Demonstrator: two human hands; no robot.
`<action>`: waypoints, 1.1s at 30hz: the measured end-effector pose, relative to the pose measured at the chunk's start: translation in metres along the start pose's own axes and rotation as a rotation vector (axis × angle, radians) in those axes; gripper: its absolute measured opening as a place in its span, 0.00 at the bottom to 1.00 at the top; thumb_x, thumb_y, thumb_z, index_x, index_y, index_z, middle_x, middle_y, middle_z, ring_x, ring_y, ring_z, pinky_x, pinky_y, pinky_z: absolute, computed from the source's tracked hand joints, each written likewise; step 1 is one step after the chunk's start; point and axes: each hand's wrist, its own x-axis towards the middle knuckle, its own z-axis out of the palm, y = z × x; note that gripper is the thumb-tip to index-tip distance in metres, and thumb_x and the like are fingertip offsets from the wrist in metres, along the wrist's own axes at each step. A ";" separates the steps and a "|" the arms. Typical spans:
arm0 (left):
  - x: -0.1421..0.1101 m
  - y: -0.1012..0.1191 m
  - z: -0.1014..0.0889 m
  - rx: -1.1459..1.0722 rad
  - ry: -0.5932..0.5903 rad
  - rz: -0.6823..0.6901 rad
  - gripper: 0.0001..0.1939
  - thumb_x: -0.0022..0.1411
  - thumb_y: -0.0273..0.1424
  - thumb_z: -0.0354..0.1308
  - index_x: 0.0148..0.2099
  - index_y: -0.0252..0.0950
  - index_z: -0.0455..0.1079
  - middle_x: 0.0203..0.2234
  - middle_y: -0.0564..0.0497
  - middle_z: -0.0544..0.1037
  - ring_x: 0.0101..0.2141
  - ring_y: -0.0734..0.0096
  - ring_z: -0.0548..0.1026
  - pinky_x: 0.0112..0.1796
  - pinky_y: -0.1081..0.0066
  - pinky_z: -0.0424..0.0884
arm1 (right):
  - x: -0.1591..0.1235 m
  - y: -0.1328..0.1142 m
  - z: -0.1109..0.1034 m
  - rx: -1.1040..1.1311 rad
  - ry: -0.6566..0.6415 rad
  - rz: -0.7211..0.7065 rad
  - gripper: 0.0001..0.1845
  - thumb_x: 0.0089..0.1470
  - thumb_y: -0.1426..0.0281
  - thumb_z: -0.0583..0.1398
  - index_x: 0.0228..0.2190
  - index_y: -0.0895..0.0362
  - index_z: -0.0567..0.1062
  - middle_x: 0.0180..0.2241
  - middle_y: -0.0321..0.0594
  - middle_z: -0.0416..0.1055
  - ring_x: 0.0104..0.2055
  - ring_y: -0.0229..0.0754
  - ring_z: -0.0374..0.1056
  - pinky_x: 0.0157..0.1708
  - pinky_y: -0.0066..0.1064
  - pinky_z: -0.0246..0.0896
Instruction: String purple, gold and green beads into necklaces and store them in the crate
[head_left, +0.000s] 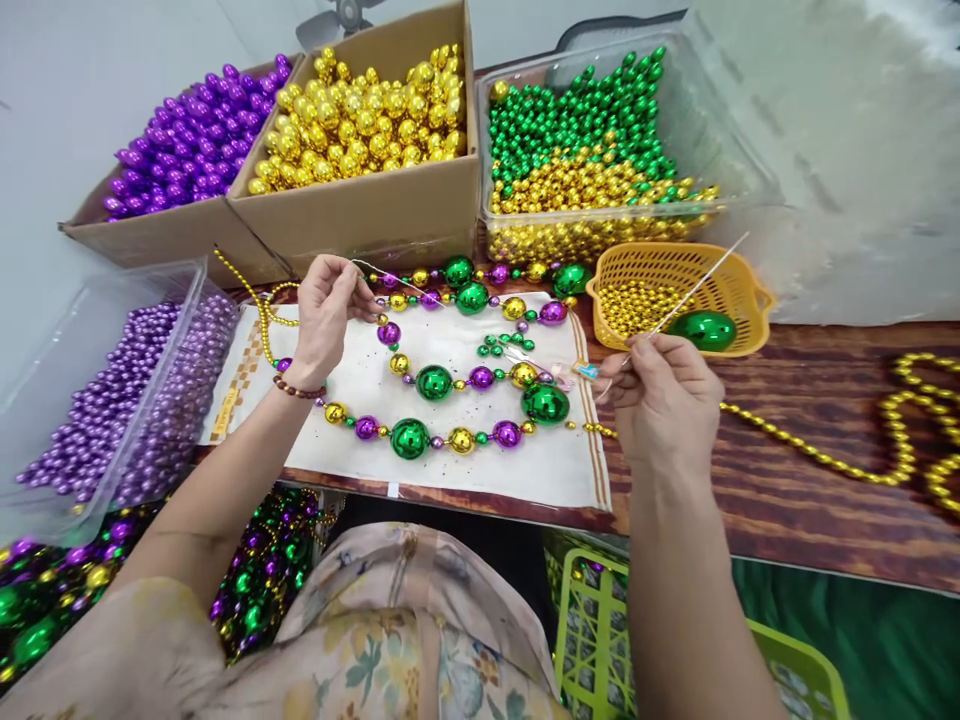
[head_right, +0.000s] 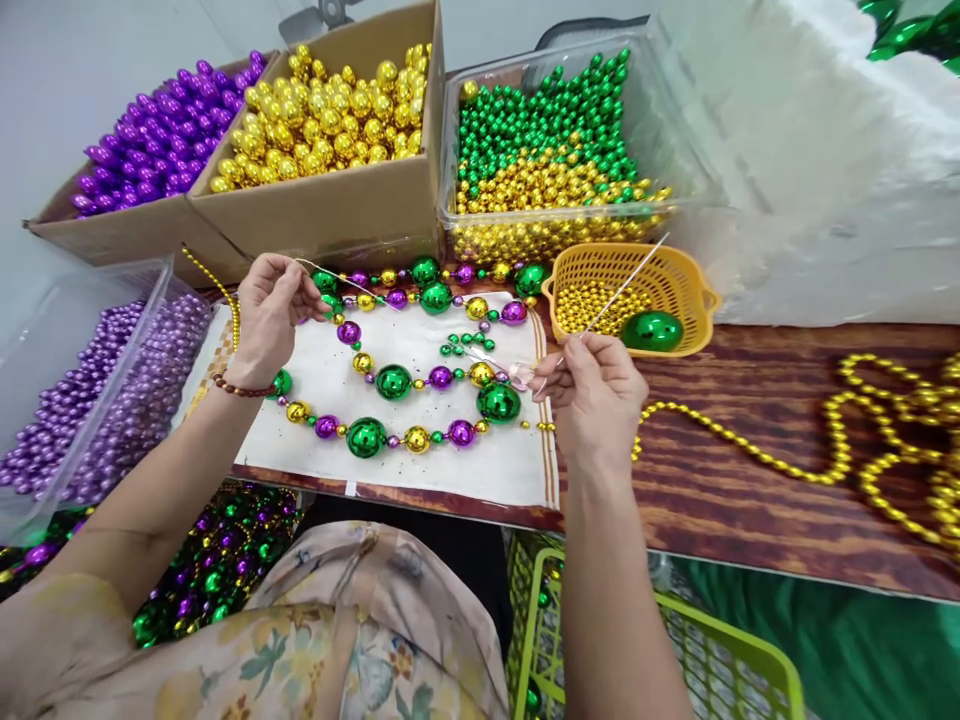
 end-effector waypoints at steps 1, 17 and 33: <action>-0.001 0.000 -0.001 0.012 0.008 -0.009 0.12 0.67 0.42 0.59 0.39 0.41 0.61 0.26 0.55 0.74 0.24 0.78 0.76 0.23 0.79 0.72 | 0.000 0.000 -0.002 -0.002 0.013 -0.010 0.16 0.45 0.62 0.74 0.30 0.54 0.74 0.19 0.31 0.74 0.14 0.34 0.67 0.11 0.22 0.62; -0.008 -0.062 -0.009 0.788 -0.097 0.173 0.09 0.62 0.32 0.57 0.44 0.38 0.73 0.44 0.44 0.75 0.37 0.62 0.76 0.39 0.63 0.75 | -0.007 0.017 -0.025 -0.020 -0.081 0.134 0.21 0.46 0.56 0.72 0.35 0.54 0.71 0.23 0.29 0.76 0.19 0.34 0.71 0.17 0.21 0.67; -0.057 0.000 0.150 0.736 -1.017 0.129 0.14 0.67 0.31 0.50 0.29 0.36 0.70 0.21 0.53 0.71 0.24 0.74 0.64 0.28 0.70 0.56 | -0.024 0.025 -0.031 -0.002 -0.029 0.092 0.14 0.56 0.60 0.65 0.37 0.54 0.69 0.30 0.34 0.78 0.26 0.36 0.76 0.23 0.23 0.72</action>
